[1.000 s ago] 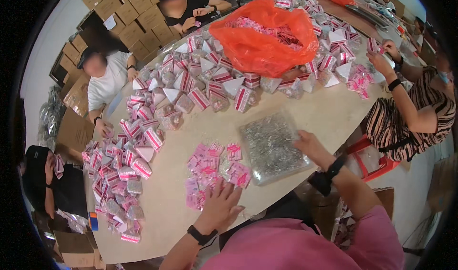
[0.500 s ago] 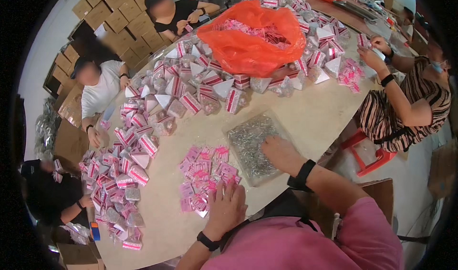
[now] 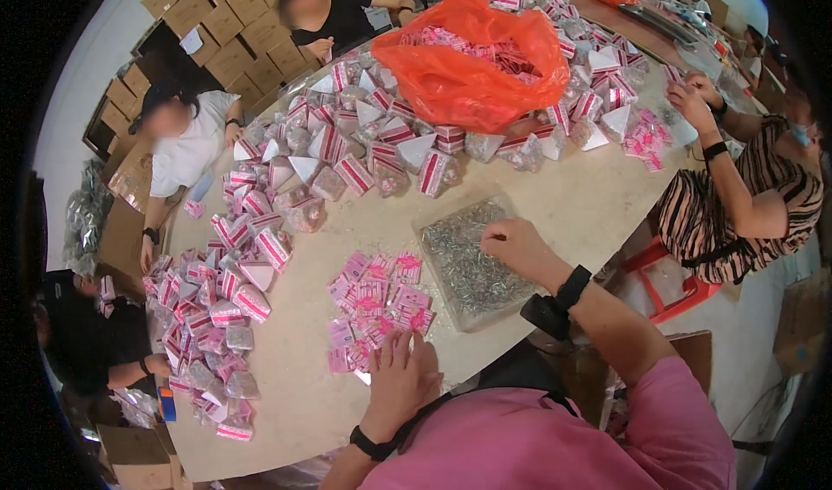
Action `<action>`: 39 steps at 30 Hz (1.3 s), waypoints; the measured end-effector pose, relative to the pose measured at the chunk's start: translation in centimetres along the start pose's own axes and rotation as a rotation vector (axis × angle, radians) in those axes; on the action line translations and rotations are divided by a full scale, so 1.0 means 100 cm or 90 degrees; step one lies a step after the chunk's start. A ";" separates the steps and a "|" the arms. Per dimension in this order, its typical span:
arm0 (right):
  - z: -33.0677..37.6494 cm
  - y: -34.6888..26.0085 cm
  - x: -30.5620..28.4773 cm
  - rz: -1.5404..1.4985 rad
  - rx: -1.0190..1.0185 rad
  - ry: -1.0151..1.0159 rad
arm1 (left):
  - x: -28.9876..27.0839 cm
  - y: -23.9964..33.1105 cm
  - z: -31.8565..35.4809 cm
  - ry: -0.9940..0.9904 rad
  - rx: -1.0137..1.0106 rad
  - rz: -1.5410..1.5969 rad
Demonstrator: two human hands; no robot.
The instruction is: Packing small pink packets and beads into triangular bags and larger cardboard containers in a production assembly line setting.
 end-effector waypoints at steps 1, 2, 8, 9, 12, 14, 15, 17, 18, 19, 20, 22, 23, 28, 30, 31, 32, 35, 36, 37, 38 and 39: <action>0.001 0.004 0.001 -0.036 0.049 -0.008 | -0.002 0.000 0.001 0.003 -0.006 0.003; 0.004 0.007 0.002 -0.072 0.097 -0.017 | -0.005 0.002 0.001 0.011 -0.007 0.019; 0.010 0.025 0.020 -0.178 0.143 -0.044 | -0.005 0.005 0.008 0.045 0.014 0.051; 0.010 0.027 0.022 -0.178 0.146 -0.043 | -0.008 0.004 0.009 0.055 0.024 0.052; 0.011 0.026 0.029 -0.164 0.161 -0.091 | -0.015 -0.003 0.008 0.126 0.035 0.109; 0.012 0.024 0.032 -0.172 0.163 -0.093 | -0.024 -0.007 0.000 0.156 0.028 0.108; 0.014 0.024 0.032 -0.175 0.167 -0.089 | -0.033 -0.006 -0.016 0.153 0.027 0.084; 0.017 0.025 0.030 -0.171 0.165 -0.089 | -0.042 -0.010 -0.038 0.175 -0.006 0.069; 0.017 0.025 0.032 -0.170 0.160 -0.091 | -0.040 -0.013 -0.048 0.201 -0.039 0.075; 0.018 0.022 0.033 -0.160 0.155 -0.087 | -0.037 -0.019 -0.053 0.225 -0.070 0.082; 0.020 0.019 0.034 -0.149 0.151 -0.082 | -0.027 -0.025 -0.055 0.209 -0.074 0.081; 0.024 0.018 0.035 -0.153 0.148 -0.066 | -0.007 -0.038 -0.060 0.177 -0.075 0.079; 0.025 0.021 0.036 -0.168 0.148 -0.057 | -0.005 -0.045 -0.058 0.200 -0.082 0.130; 0.030 0.007 0.029 -0.161 0.142 -0.032 | -0.016 -0.089 -0.044 0.224 -0.258 0.493; 0.030 0.003 0.028 -0.146 0.140 -0.021 | -0.019 -0.099 -0.035 0.229 -0.351 0.695; 0.028 -0.003 0.030 -0.137 0.122 -0.019 | -0.024 -0.100 -0.032 0.242 -0.366 0.773; 0.027 -0.008 0.034 -0.127 0.104 -0.016 | -0.026 -0.101 -0.030 0.255 -0.380 0.852; 0.028 -0.018 0.044 -0.128 0.084 -0.022 | -0.024 -0.097 -0.028 0.258 -0.375 0.987; 0.029 -0.022 0.048 -0.133 0.082 -0.027 | -0.022 -0.095 -0.027 0.260 -0.371 1.041; 0.030 -0.028 0.053 -0.133 0.070 -0.034 | -0.019 -0.093 -0.027 0.262 -0.368 1.099; 0.031 -0.036 0.059 -0.132 0.057 -0.043 | -0.016 -0.090 -0.027 0.264 -0.365 1.158; 0.033 -0.044 0.064 -0.133 0.043 -0.052 | -0.016 -0.089 -0.029 0.267 -0.358 1.171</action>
Point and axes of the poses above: each hand's wrist, its own z-axis away from the middle knuckle, its own x-axis out of the palm, y = z × x, the point moved 10 cm from there along -z, towards the middle knuckle, and after that the axes turned 5 degrees about z, right-handed, at the moved point
